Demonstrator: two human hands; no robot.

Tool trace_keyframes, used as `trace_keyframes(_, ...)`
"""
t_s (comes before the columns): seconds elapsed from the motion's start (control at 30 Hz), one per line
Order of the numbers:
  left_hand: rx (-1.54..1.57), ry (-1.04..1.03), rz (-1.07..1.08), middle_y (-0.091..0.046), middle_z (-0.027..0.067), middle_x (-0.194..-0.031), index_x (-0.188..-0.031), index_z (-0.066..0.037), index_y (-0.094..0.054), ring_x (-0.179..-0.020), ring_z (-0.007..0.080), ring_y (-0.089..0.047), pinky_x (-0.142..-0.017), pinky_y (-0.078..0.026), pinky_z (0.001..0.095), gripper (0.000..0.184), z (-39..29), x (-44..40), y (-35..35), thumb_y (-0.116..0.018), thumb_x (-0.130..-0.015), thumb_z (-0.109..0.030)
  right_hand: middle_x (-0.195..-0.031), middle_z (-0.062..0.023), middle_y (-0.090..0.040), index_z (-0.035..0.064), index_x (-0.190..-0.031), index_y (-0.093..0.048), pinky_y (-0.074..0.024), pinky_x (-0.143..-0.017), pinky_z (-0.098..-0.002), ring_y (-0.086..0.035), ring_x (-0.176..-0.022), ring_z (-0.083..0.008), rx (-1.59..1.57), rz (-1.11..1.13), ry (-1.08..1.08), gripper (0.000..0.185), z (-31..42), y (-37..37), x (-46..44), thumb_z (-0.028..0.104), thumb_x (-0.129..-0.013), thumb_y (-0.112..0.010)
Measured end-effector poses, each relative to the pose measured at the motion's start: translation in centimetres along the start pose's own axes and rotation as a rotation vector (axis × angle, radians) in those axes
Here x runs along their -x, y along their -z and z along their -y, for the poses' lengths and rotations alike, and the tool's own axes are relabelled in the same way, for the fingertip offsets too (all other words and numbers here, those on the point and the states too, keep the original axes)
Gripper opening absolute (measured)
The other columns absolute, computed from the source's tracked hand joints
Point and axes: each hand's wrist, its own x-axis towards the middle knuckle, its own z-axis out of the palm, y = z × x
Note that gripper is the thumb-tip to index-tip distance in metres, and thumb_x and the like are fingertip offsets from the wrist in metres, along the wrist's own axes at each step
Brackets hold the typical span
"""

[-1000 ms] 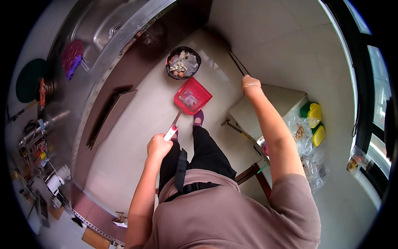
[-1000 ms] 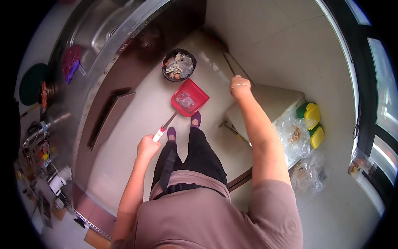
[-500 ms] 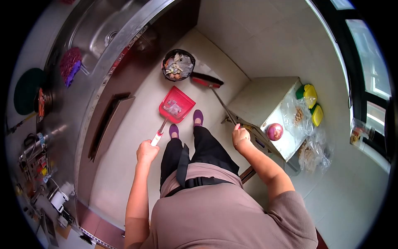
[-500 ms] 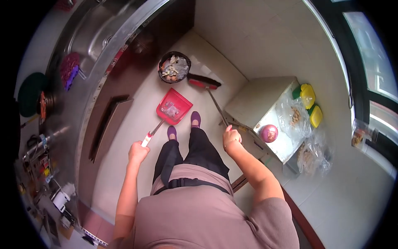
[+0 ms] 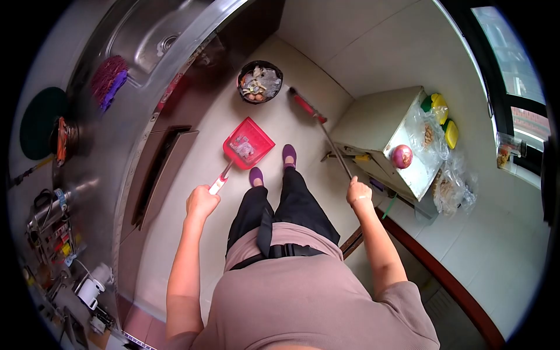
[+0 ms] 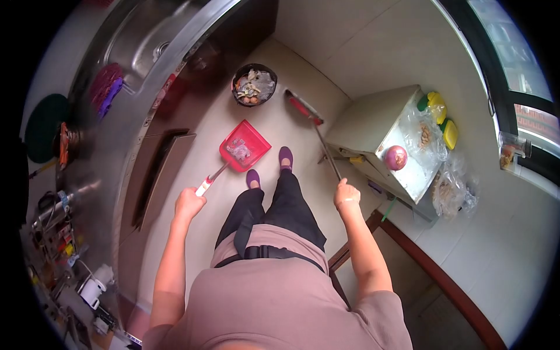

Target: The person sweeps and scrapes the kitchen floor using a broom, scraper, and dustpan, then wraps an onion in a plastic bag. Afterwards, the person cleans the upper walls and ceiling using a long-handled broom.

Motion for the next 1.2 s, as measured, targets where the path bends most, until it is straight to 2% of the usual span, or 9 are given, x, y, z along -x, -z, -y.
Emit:
trace_keyframes(0.13,-0.024,-0.033,0.009,-0.064,0.0188,-0.081,-0.083,-0.003,-0.064,-0.079,0.0341,-0.061,-0.072,-0.047,0.0407,0.022,2.6,-0.2,-0.3,-0.056,-0.066,-0.015,-0.099,-0.0159,-0.064,0.0017,-0.122,-0.046,-0.0508,-0.077,-0.0350,-0.062,-0.095,-0.0275,-0.171,-0.049,-0.150,0.041,5.3,-1.7,-4.3,0.010,-0.082,-0.048)
trace_keyframes(0.27,-0.070,-0.071,-0.001,-0.064,0.0190,-0.081,-0.083,-0.004,-0.064,-0.079,0.0342,-0.061,-0.071,-0.047,0.0407,0.021,3.6,-0.9,-0.2,-0.056,-0.066,-0.014,-0.111,-0.0120,-0.060,0.0026,-0.106,-0.060,-0.0483,-0.084,-0.0353,-0.058,-0.103,-0.0287,-0.288,0.106,-0.032,0.030,9.1,-1.0,-1.7,0.009,-0.078,-0.052)
trace_keyframes(0.4,-0.112,-0.140,-0.011,-0.064,0.0192,-0.081,-0.083,-0.004,-0.064,-0.078,0.0345,-0.061,-0.071,-0.047,0.0412,0.022,4.6,-2.5,-0.5,-0.056,-0.066,-0.014,-0.112,-0.0202,-0.057,0.0004,-0.112,-0.052,-0.0457,-0.088,-0.0383,-0.055,-0.106,-0.0319,-0.402,0.191,-0.051,0.034,8.5,-4.8,2.5,0.009,-0.080,-0.047)
trace_keyframes(0.5,-0.156,-0.172,0.000,-0.064,0.0195,-0.081,-0.083,-0.003,-0.064,-0.079,0.0348,-0.061,-0.071,-0.048,0.0416,0.021,5.0,-3.1,-0.1,-0.056,-0.067,-0.014,-0.111,-0.0204,-0.058,-0.0007,-0.112,-0.050,-0.0457,-0.087,-0.0392,-0.056,-0.104,-0.0327,-0.516,0.197,-0.054,0.034,5.6,-6.3,5.7,0.009,-0.080,-0.046)
trace_keyframes(0.73,-0.154,-0.140,0.012,-0.064,0.0196,-0.083,-0.085,-0.004,-0.065,-0.081,0.0349,-0.061,-0.072,-0.047,0.0411,0.023,5.1,-3.5,0.7,-0.054,-0.066,-0.011,-0.100,-0.0234,-0.061,-0.0078,-0.117,-0.041,-0.0491,-0.080,-0.0385,-0.062,-0.093,-0.0327,-0.310,0.092,-0.107,0.040,7.9,-8.2,7.1,0.009,-0.081,-0.046)
trace_keyframes(0.9,-0.161,-0.136,0.013,-0.064,0.0194,-0.084,-0.087,-0.003,-0.065,-0.081,0.0350,-0.061,-0.073,-0.047,0.0413,0.024,4.9,-3.7,0.9,-0.053,-0.067,-0.010,-0.103,-0.0240,-0.060,-0.0072,-0.113,-0.046,-0.0483,-0.084,-0.0374,-0.060,-0.098,-0.0327,-0.444,0.230,-0.081,0.039,12.0,-5.8,6.2,0.008,-0.078,-0.051)
trace_keyframes(1.1,-0.174,-0.166,0.012,-0.064,0.0194,-0.085,-0.087,-0.005,-0.066,-0.082,0.0350,-0.061,-0.073,-0.048,0.0415,0.024,4.5,-4.3,0.8,-0.053,-0.068,-0.011,-0.103,-0.0245,-0.060,-0.0019,-0.104,-0.055,-0.0474,-0.083,-0.0386,-0.059,-0.098,-0.0338,-0.548,0.306,0.182,0.032,11.9,-7.4,7.8,0.006,-0.073,-0.053)
trace_keyframes(1.17,-0.184,-0.166,0.008,-0.064,0.0194,-0.086,-0.088,-0.005,-0.066,-0.082,0.0349,-0.061,-0.073,-0.048,0.0415,0.024,4.4,-4.3,1.0,-0.054,-0.068,-0.011,-0.078,-0.0103,-0.058,0.0013,-0.114,-0.051,-0.0458,-0.048,-0.0309,-0.055,-0.056,-0.0171,-0.774,0.456,0.226,0.044,9.4,-7.4,7.3,0.001,-0.070,-0.052)
trace_keyframes(1.2,-0.178,-0.166,0.003,-0.064,0.0194,-0.086,-0.088,-0.005,-0.066,-0.082,0.0349,-0.061,-0.073,-0.048,0.0415,0.024,4.4,-4.3,1.1,-0.054,-0.068,-0.011,-0.075,-0.0088,-0.057,0.0021,-0.117,-0.050,-0.0446,-0.046,-0.0300,-0.053,-0.053,-0.0156,-0.793,0.482,0.213,0.047,8.1,-6.8,7.6,0.001,-0.071,-0.054)
